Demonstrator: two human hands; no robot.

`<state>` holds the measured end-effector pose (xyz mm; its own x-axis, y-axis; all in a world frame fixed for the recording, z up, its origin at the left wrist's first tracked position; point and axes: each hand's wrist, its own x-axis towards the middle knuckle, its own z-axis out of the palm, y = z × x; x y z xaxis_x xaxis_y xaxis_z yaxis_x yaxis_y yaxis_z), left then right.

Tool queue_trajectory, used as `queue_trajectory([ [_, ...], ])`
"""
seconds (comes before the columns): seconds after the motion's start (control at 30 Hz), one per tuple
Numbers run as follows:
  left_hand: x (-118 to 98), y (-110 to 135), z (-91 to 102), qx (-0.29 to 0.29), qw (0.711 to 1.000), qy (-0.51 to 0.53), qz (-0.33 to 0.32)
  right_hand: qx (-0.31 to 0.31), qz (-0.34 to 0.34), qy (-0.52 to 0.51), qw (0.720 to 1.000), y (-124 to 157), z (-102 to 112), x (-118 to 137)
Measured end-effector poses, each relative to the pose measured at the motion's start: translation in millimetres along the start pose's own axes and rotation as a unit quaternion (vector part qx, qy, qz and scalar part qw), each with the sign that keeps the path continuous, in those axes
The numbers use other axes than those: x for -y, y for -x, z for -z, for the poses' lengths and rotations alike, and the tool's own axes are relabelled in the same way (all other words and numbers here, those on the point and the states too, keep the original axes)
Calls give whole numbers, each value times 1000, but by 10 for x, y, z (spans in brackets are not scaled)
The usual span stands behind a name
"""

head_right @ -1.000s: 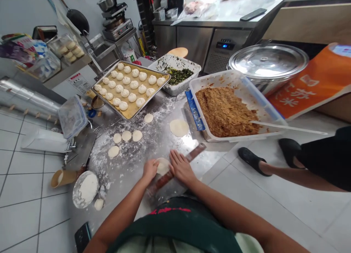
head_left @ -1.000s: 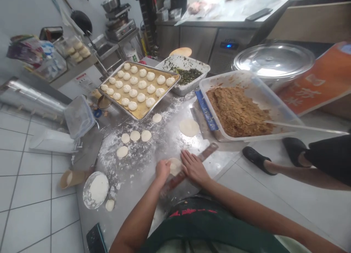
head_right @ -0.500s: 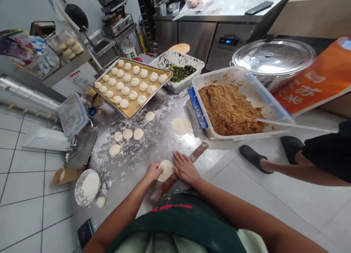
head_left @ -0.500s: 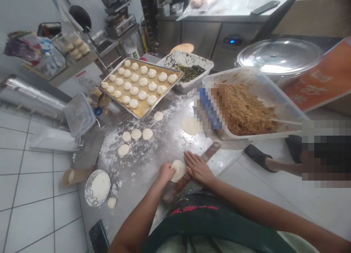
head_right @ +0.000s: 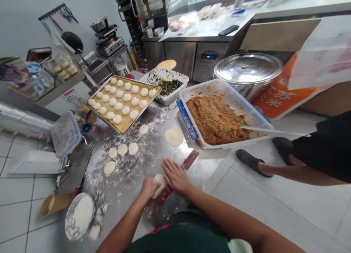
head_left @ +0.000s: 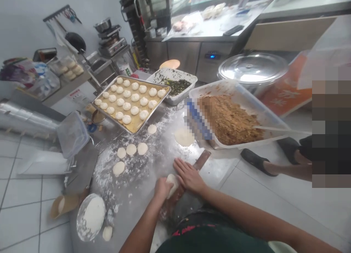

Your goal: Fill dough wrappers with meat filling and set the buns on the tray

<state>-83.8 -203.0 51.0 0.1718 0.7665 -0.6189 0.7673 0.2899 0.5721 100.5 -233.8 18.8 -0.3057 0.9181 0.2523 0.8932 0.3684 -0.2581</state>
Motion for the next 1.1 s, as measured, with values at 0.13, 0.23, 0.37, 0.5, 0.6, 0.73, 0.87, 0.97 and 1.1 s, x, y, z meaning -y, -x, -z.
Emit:
queue_trajectory([
  [0.13,-10,-121,74,-19,998,59,-30,0,79,-24,997,431,95,-192],
  [0.23,-127,-266,187,-65,992,93,-55,-5,91,-42,995,644,73,-284],
  [0.37,-278,-407,341,-139,978,55,-144,-4,80,-62,995,556,-24,-273],
  [0.5,-119,-392,310,-198,936,-114,-268,-6,45,-84,995,477,-69,-214],
  [0.6,73,-344,219,-221,927,-158,-257,5,35,-94,995,482,-71,-203],
  [0.73,126,-305,186,-225,928,-167,-245,15,40,-92,995,478,-71,-212],
  [0.87,-11,-338,253,-164,938,-169,-256,10,40,-91,995,461,-67,-206],
  [0.97,-113,-456,336,-188,954,-152,-178,3,32,-94,995,458,-76,-199],
  [1.1,-185,-646,407,-192,972,-116,-65,-22,36,-100,994,465,-88,-207],
])
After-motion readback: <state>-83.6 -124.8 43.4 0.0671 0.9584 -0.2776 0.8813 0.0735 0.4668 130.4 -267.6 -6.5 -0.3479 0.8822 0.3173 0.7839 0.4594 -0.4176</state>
